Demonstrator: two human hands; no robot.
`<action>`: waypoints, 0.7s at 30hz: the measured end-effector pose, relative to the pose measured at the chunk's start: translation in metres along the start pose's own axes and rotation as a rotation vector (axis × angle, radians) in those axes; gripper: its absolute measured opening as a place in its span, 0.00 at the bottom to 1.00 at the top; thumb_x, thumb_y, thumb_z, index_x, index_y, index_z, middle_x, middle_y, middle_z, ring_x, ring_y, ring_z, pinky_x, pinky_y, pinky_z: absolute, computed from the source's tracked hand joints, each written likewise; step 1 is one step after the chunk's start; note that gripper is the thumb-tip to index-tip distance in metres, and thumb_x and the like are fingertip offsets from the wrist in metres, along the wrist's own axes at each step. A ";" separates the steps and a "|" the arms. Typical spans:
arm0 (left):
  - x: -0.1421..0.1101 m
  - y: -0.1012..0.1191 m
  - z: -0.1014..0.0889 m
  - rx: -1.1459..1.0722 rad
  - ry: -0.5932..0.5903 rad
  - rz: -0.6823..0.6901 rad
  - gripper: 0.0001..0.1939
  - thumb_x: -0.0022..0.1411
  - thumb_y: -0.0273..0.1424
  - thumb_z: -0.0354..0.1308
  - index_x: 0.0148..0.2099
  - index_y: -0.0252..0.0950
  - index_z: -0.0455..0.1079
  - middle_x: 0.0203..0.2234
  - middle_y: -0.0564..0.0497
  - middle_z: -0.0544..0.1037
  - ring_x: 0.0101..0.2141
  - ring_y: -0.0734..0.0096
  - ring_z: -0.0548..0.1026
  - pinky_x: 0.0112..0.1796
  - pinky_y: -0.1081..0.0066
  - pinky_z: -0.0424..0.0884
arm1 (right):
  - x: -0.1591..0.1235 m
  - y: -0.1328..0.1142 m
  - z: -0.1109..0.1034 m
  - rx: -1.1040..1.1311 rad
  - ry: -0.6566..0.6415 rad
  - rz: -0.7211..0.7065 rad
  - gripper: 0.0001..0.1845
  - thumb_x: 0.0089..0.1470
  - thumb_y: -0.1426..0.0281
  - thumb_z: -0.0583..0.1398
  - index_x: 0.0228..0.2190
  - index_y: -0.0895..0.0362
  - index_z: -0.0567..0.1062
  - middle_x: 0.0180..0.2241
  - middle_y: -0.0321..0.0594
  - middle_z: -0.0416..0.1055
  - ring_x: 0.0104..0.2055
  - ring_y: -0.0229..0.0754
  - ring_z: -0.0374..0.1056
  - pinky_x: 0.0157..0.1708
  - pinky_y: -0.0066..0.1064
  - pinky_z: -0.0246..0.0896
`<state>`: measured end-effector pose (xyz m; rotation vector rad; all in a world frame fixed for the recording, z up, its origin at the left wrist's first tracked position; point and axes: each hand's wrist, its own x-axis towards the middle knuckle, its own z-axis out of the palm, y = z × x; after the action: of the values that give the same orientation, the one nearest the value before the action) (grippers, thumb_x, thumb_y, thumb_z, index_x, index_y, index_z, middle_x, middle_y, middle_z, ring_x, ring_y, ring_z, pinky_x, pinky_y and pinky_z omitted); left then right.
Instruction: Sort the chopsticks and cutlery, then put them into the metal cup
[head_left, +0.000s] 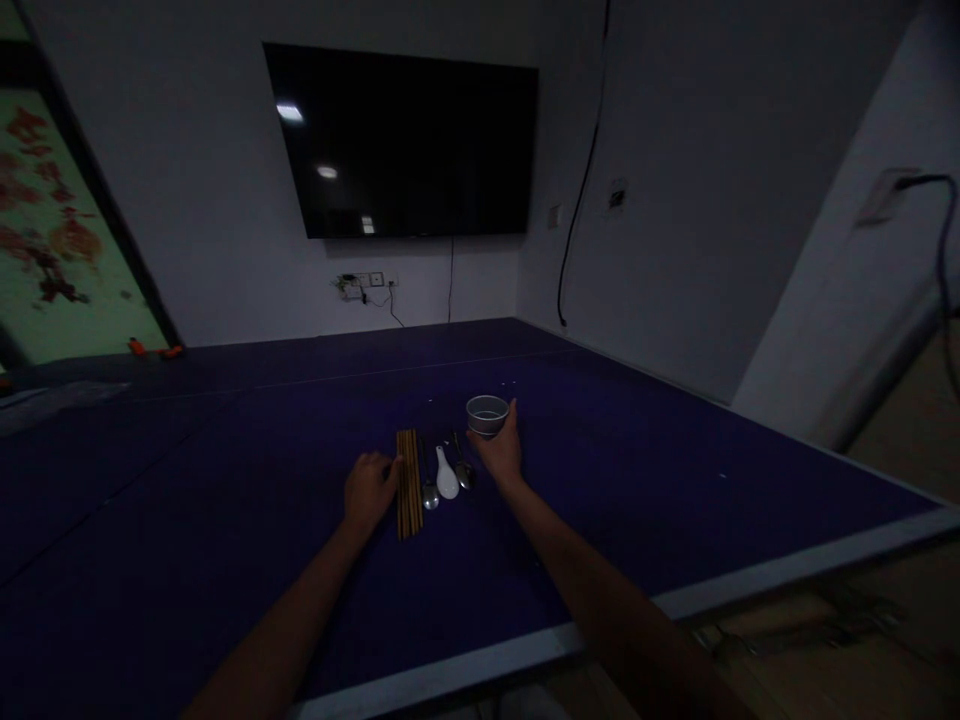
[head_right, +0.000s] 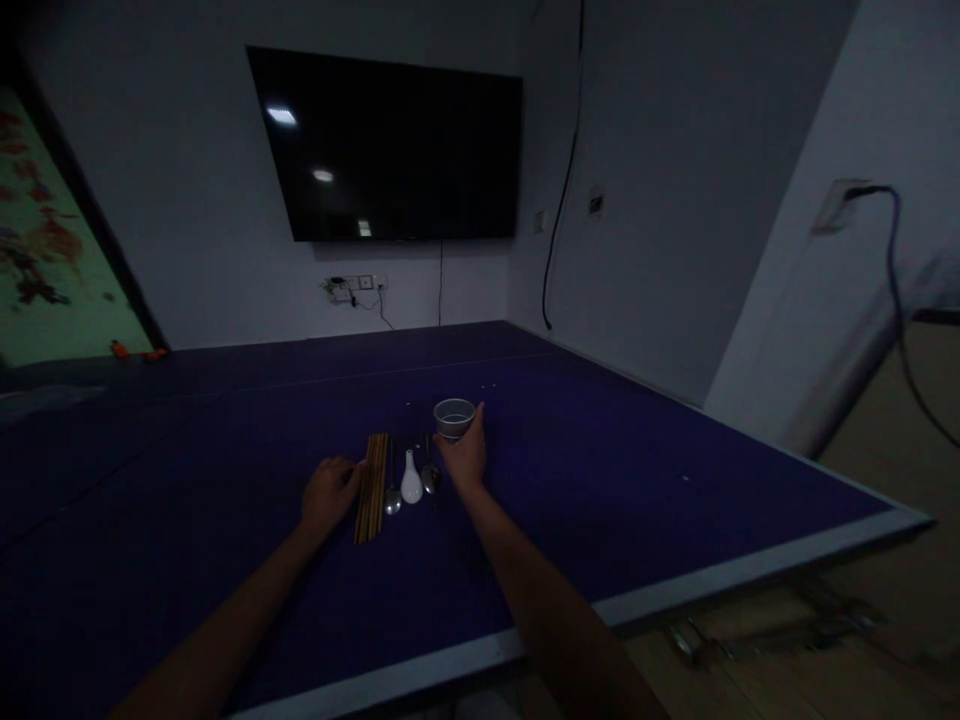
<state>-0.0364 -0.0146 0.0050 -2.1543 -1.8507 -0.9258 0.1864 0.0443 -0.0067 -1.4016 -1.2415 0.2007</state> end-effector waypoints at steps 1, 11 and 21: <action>0.000 0.000 -0.001 0.002 -0.012 -0.008 0.27 0.64 0.44 0.38 0.27 0.35 0.71 0.25 0.47 0.73 0.32 0.67 0.69 0.33 0.70 0.62 | 0.000 0.000 0.000 -0.002 0.001 -0.008 0.59 0.39 0.60 0.64 0.62 0.62 0.38 0.57 0.55 0.58 0.58 0.51 0.57 0.53 0.39 0.55; 0.002 0.006 -0.005 0.026 -0.115 -0.121 0.27 0.65 0.44 0.37 0.30 0.35 0.72 0.25 0.48 0.75 0.30 0.69 0.71 0.31 0.72 0.60 | -0.011 -0.038 -0.022 -0.137 0.241 -0.386 0.40 0.52 0.53 0.55 0.60 0.58 0.50 0.60 0.55 0.50 0.61 0.52 0.48 0.53 0.47 0.50; 0.000 0.015 -0.012 0.178 -0.307 -0.182 0.32 0.65 0.48 0.31 0.36 0.36 0.73 0.28 0.46 0.77 0.32 0.67 0.75 0.29 0.73 0.59 | -0.050 -0.057 -0.016 -0.319 -0.240 -0.764 0.26 0.61 0.58 0.48 0.17 0.57 0.69 0.15 0.36 0.67 0.20 0.34 0.63 0.23 0.27 0.45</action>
<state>-0.0267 -0.0238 0.0185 -2.1421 -2.2061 -0.4523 0.1470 -0.0177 0.0174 -1.0823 -1.9848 -0.3825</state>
